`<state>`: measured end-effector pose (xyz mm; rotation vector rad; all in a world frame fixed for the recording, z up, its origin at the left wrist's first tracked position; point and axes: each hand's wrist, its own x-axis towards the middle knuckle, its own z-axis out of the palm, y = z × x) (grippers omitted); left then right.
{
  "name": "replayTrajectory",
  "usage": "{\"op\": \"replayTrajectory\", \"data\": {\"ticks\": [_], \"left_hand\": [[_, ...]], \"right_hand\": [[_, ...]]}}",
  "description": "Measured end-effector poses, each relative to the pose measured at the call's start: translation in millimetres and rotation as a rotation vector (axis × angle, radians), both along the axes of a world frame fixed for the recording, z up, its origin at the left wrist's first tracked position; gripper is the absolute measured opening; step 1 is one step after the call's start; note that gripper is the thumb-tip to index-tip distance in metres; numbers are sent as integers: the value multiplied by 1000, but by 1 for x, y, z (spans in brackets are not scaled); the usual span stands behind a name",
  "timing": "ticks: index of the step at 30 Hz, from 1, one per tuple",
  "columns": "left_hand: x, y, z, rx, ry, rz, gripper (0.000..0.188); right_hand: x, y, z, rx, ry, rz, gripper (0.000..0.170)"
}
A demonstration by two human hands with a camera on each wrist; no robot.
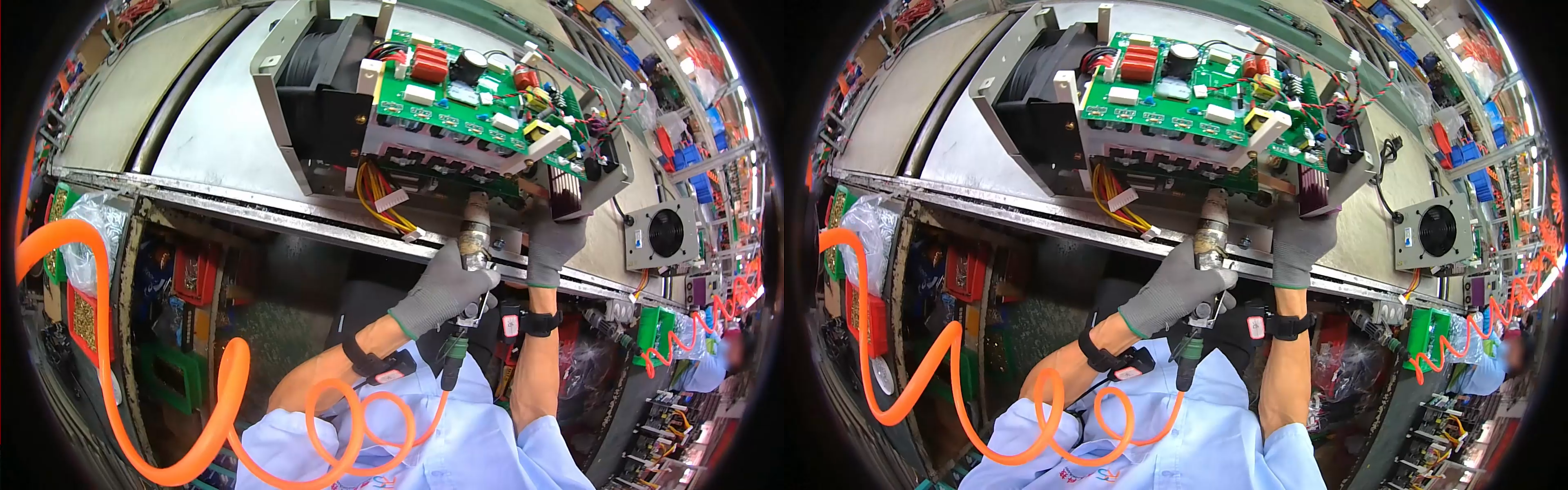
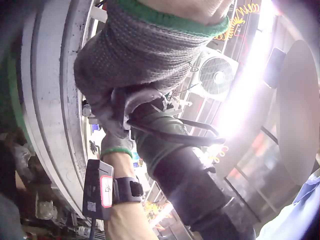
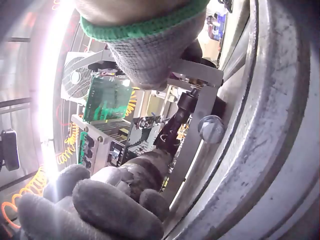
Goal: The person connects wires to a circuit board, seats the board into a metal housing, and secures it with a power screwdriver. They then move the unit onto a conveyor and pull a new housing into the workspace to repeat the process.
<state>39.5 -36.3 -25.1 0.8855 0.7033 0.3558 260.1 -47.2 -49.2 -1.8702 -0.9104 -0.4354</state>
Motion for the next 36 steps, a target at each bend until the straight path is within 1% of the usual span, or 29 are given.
{"op": "replayTrajectory", "data": {"ticks": [4, 9, 13, 16, 18, 21, 23, 24, 28, 29, 32, 36], "left_hand": [[4, 3, -6, 12, 32, -12, 40], [7, 7, -6, -24, 10, -35, 42], [11, 8, -12, -5, 23, -38, 44], [11, 9, -5, -70, -58, -40, 43], [10, 8, -10, -49, -73, -54, 42], [7, 11, -11, -33, -29, -81, 40], [7, 12, -8, -42, 3, -97, 38], [7, 12, -7, -52, -6, -86, 38], [9, 9, -1, -67, -21, -77, 36], [9, 10, 0, -56, -19, -85, 36], [11, 8, -6, -27, -6, -82, 35], [12, 8, -6, -1, 14, -73, 33]], "right_hand": [[1, 1, -1, 29, -4, 16, 43], [0, 2, -1, 58, 35, 25, 44], [-4, 1, 2, 23, 44, 5, 45], [-5, 2, 4, 26, 81, 4, 44], [-4, 1, 2, 34, 90, 10, 41], [-9, 5, 4, 93, 191, -1, 50], [1, 7, -13, 166, 208, 27, 51], [-1, 10, -11, 207, 214, 40, 51], [-8, 8, 1, 107, 56, -49, 49], [-9, 8, 1, 138, 105, -33, 47], [-11, 4, 5, 55, 174, -24, 53], [-13, 4, 8, 69, 133, -26, 53]]}}
